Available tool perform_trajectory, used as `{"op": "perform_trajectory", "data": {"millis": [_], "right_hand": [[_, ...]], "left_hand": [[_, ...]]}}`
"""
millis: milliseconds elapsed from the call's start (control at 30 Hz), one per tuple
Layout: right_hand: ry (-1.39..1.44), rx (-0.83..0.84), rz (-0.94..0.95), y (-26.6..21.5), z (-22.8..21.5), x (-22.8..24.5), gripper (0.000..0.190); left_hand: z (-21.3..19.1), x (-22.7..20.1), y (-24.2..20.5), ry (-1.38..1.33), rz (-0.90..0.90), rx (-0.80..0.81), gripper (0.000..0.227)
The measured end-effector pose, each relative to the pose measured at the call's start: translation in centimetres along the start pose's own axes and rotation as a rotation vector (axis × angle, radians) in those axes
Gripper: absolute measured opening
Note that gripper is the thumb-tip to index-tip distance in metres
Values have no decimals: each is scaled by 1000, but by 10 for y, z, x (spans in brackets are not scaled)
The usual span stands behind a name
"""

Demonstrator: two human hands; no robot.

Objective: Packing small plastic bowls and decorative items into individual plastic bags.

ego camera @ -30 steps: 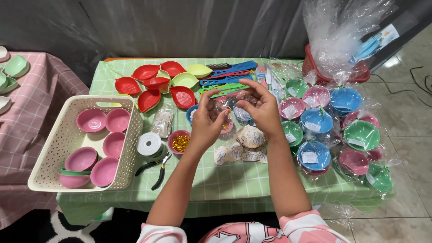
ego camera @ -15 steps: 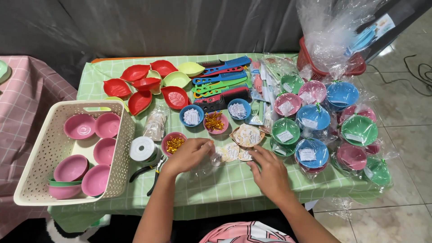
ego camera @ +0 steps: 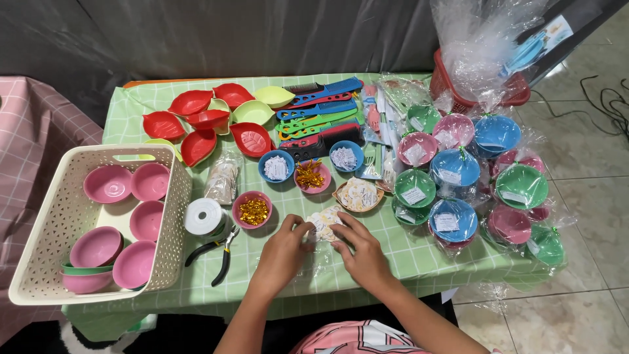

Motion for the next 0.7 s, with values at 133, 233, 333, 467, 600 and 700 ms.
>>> {"op": "perform_trajectory", "data": {"millis": [133, 233, 333, 467, 600, 700], "right_hand": [[-8, 24, -2, 10, 18, -4, 44], [-87, 190, 74, 24, 31, -4, 63], [-148, 313, 141, 37, 31, 5, 70], [-172, 412, 154, 46, 28, 14, 81], [-129, 478, 285, 49, 25, 0, 77], [-141, 482, 299, 47, 28, -17, 62]], "left_hand": [[1, -5, 1, -202, 24, 4, 22], [6, 1, 2, -286, -26, -4, 34], [2, -3, -1, -309, -21, -2, 36], [6, 3, -3, -307, -35, -13, 36], [6, 1, -8, -304, 1, -11, 32], [4, -1, -11, -313, 33, -32, 32]]}}
Point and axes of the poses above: each hand's wrist, its own y-axis towards the middle knuckle, its own z-axis out of the palm, x = y × z, the point moved 8 cm from there along y, towards the middle knuckle, and after that the axes turned 9 degrees about x, right-handed, at the moved point
